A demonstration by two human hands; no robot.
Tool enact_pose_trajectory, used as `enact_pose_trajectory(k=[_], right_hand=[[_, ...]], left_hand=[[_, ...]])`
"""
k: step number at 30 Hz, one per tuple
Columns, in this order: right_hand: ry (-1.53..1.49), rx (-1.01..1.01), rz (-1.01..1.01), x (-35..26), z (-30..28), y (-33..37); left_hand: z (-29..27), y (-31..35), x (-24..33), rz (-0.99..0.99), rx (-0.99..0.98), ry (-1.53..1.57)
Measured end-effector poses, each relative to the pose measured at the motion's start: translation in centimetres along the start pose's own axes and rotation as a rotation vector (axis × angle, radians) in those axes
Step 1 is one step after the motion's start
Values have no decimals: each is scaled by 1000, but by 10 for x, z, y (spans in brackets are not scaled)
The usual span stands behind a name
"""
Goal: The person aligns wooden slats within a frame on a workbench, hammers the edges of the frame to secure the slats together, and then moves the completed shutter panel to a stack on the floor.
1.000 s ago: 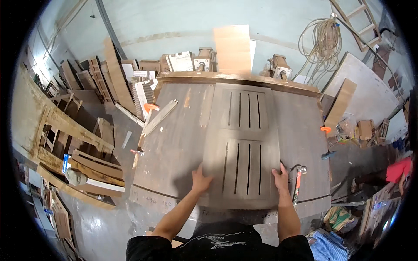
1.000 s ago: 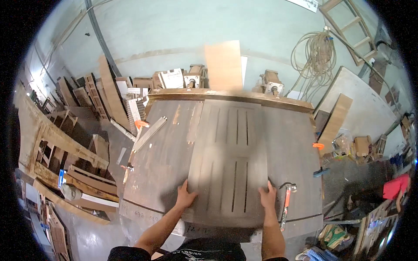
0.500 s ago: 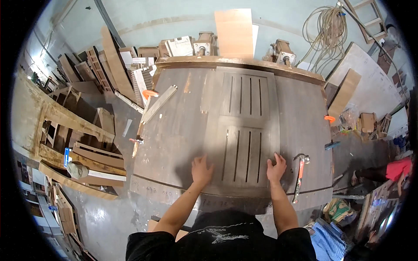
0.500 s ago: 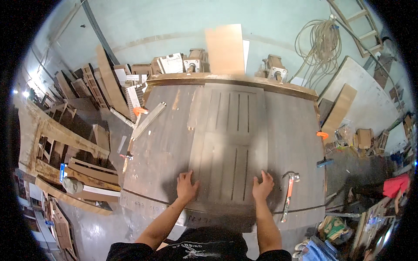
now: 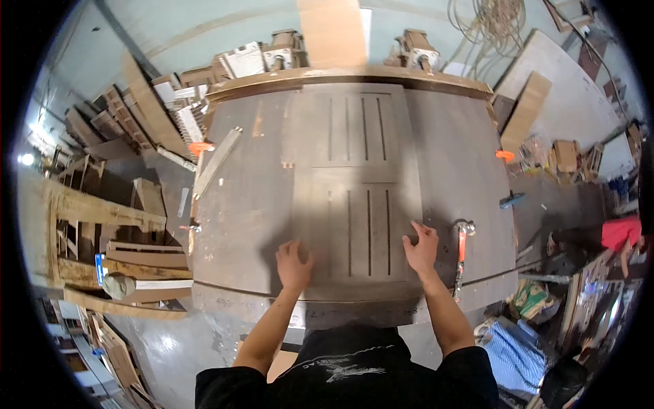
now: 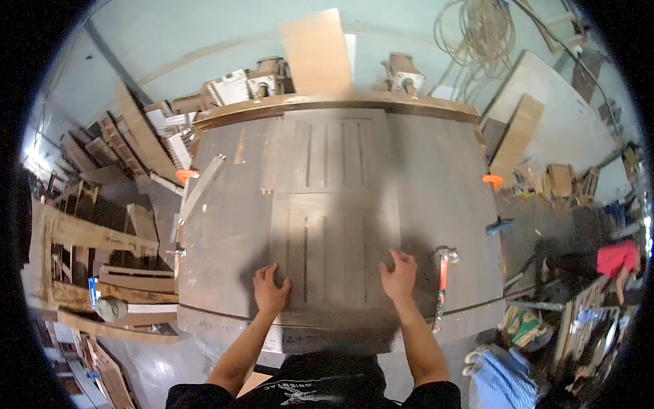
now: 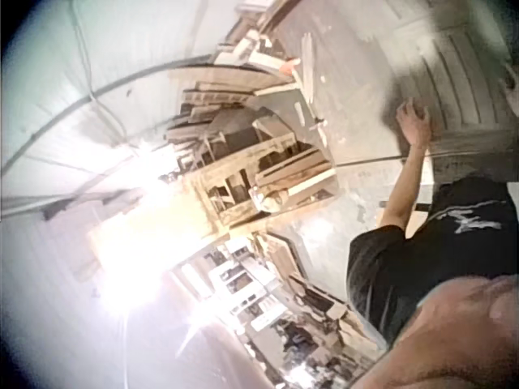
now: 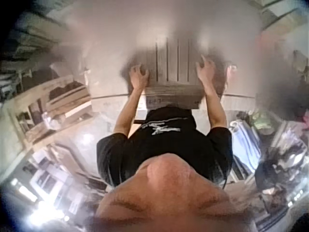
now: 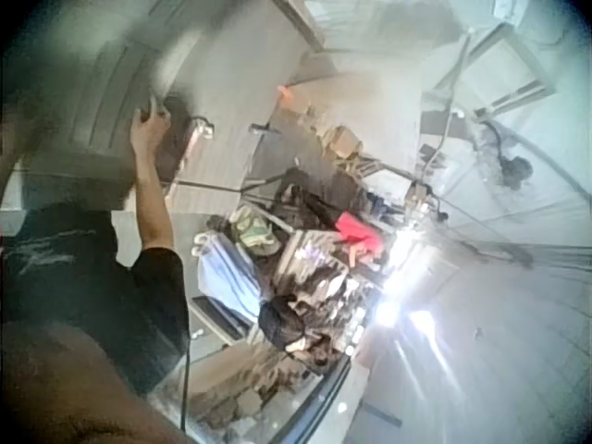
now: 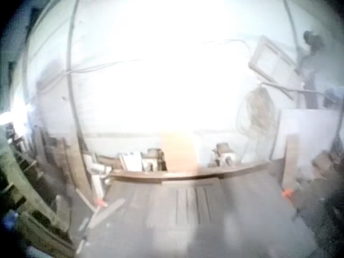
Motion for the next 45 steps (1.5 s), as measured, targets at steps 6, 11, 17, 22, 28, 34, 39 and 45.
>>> enact_pose_trajectory(k=[6, 11, 17, 22, 28, 34, 39, 45], right_hand=[[-20, -110, -65, 6, -6, -14], [-195, -208, -35, 32, -18, -83], [-190, -71, -54, 23, -2, -201], [-52, 64, -21, -10, 21, -240], [34, 334, -185, -16, 3, -232], [45, 284, -48, -26, 16, -233], [130, 324, -108, -37, 0, -235], [93, 359, -133, -44, 8, -219]], left_hand=[[7, -5, 2, 44, 1, -7], [7, -57, -9, -45, -110, -18], [-7, -193, 26, 16, 73, -191], [15, -283, 10, -187, 45, -227], [19, -284, 35, -92, 249, -218], [10, -279, 29, -19, 348, -269], [0, -282, 39, -32, 356, -180], [5, -272, 29, -99, 270, -196]])
Point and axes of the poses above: each hand's wrist, its own y-axis away from the middle knuckle, its own z-axis out of the palm, x = y × z, the point moved 10 cm from there along -y, towards the middle knuckle, and after that the axes turned 12 degrees about -x, right-handed, at the moved point
